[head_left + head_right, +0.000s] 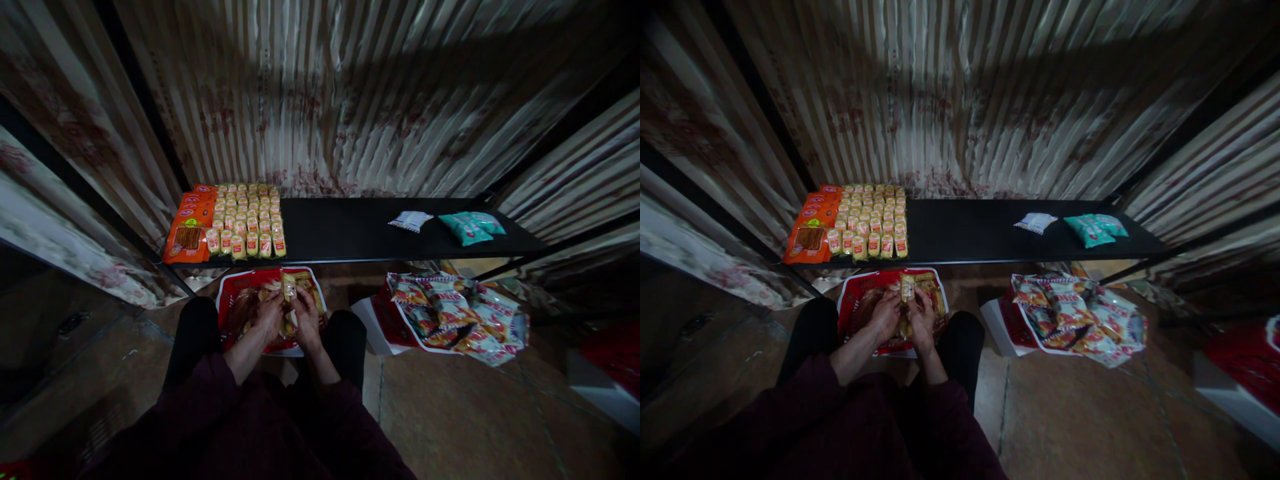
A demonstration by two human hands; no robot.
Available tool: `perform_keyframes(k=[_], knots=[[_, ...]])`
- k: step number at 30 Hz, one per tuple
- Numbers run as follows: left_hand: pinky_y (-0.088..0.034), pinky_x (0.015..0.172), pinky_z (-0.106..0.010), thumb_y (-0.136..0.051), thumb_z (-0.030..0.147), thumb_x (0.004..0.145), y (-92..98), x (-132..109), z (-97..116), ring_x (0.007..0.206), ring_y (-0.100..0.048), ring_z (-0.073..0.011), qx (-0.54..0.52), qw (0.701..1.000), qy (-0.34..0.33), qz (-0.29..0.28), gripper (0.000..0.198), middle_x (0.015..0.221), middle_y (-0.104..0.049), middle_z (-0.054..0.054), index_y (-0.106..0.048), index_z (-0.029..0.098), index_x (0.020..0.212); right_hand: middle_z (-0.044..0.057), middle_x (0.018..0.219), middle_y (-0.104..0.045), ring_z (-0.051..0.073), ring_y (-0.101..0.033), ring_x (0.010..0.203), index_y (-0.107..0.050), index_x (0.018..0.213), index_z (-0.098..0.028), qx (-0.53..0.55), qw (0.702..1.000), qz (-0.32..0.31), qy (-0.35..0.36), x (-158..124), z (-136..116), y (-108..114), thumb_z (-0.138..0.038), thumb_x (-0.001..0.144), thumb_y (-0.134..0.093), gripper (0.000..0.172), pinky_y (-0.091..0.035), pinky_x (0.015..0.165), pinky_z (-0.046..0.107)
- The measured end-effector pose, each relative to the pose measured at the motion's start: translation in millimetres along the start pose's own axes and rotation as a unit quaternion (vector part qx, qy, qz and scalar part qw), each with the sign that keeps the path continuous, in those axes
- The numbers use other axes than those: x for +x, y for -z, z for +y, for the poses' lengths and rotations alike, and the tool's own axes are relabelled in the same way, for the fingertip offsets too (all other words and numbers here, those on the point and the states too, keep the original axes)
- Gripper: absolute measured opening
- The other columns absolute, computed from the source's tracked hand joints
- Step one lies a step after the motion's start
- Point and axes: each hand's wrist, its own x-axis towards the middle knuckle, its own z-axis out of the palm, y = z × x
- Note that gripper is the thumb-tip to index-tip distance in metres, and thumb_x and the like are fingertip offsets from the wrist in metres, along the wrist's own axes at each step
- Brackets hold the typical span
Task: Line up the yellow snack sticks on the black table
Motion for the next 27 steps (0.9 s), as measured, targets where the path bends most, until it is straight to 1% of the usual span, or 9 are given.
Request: perform_keyframes(k=[4,7,12,15,17,19,22,25,27], knots=[[-0.049,0.070,-0.024,-0.066,0.010,0.071,-1.5,0.2,0.0,0.068,-0.063,-0.0116,0.013,1.000,0.005,-0.010,0.010,0.074,-0.068,-0.001,-0.060,0.017,0.077,0.007,0.110,-0.071,0.024,-0.064,0.106,-0.069,0.105,-0.023,-0.001,1.000,-0.009,0.009,0.6,0.1,0.7,-0.045,0.069,-0.072,0.042,-0.047,0.100,0.041],[-0.049,0.072,-0.025,-0.070,0.013,0.069,-1.6,1.6,-2.0,0.071,-0.065,-0.0126,0.028,1.000,-0.002,-0.007,0.014,0.076,-0.068,-0.001,-0.060,0.017,0.078,0.006,0.109,-0.072,0.024,-0.064,0.105,-0.070,0.104,-0.023,-0.003,1.000,-0.003,0.019,2.4,1.7,1.6,-0.046,0.069,-0.072,0.043,-0.047,0.100,0.042],[-0.049,0.069,-0.024,-0.067,0.013,0.069,-3.2,2.8,-5.6,0.072,-0.065,-0.0128,0.004,1.000,0.003,0.005,0.011,0.076,-0.069,-0.002,-0.060,0.016,0.078,0.007,0.109,-0.072,0.025,-0.065,0.106,-0.070,0.105,-0.023,0.006,1.000,0.009,0.020,4.9,5.5,4.9,-0.047,0.068,-0.072,0.044,-0.046,0.102,0.044],[-0.050,0.076,-0.026,-0.068,0.016,0.069,-4.1,2.0,-6.0,0.081,-0.067,-0.0153,0.007,1.000,-0.004,0.000,0.011,0.082,-0.071,-0.004,-0.062,0.017,0.078,0.007,0.111,-0.072,0.025,-0.064,0.108,-0.069,0.105,-0.023,0.007,1.000,0.004,0.020,5.3,6.9,5.8,-0.045,0.068,-0.072,0.043,-0.046,0.102,0.044],[-0.051,0.081,-0.027,-0.070,0.014,0.067,-4.2,1.5,-5.2,0.086,-0.068,-0.0161,0.007,1.000,-0.005,-0.012,0.015,0.086,-0.072,-0.004,-0.062,0.017,0.079,0.007,0.112,-0.071,0.025,-0.064,0.108,-0.069,0.106,-0.022,0.010,1.000,0.001,0.020,5.3,7.1,4.8,-0.044,0.069,-0.072,0.043,-0.046,0.102,0.044],[-0.051,0.084,-0.028,-0.069,0.012,0.065,-4.1,1.6,-4.4,0.088,-0.068,-0.0164,-0.002,1.000,-0.003,-0.027,0.016,0.088,-0.073,-0.004,-0.063,0.016,0.080,0.007,0.111,-0.071,0.025,-0.064,0.108,-0.069,0.106,-0.022,0.018,1.000,0.002,0.021,5.2,6.4,3.1,-0.044,0.068,-0.072,0.043,-0.047,0.102,0.044],[-0.051,0.084,-0.030,-0.070,0.015,0.067,-4.6,3.5,-4.3,0.088,-0.068,-0.0172,-0.004,0.999,-0.001,-0.035,0.012,0.090,-0.073,-0.005,-0.063,0.016,0.077,0.007,0.108,-0.072,0.024,-0.065,0.105,-0.068,0.105,-0.022,0.022,0.999,-0.002,0.023,4.8,4.2,1.5,-0.043,0.068,-0.073,0.042,-0.046,0.102,0.044],[-0.052,0.083,-0.030,-0.069,0.020,0.072,-6.1,5.4,-5.0,0.087,-0.068,-0.0170,0.001,1.000,0.005,-0.017,0.009,0.088,-0.072,-0.006,-0.063,0.016,0.078,0.006,0.109,-0.071,0.024,-0.065,0.106,-0.068,0.106,-0.022,0.007,1.000,-0.011,0.027,4.0,2.8,2.6,-0.042,0.071,-0.071,0.041,-0.046,0.103,0.043],[-0.053,0.080,-0.028,-0.067,0.019,0.075,-7.4,5.6,-4.9,0.084,-0.068,-0.0160,-0.005,1.000,0.014,0.006,0.005,0.084,-0.072,-0.006,-0.063,0.016,0.077,0.007,0.112,-0.070,0.024,-0.063,0.108,-0.068,0.109,-0.022,-0.009,0.999,-0.016,0.037,3.5,3.5,4.3,-0.041,0.073,-0.070,0.041,-0.046,0.103,0.042]])
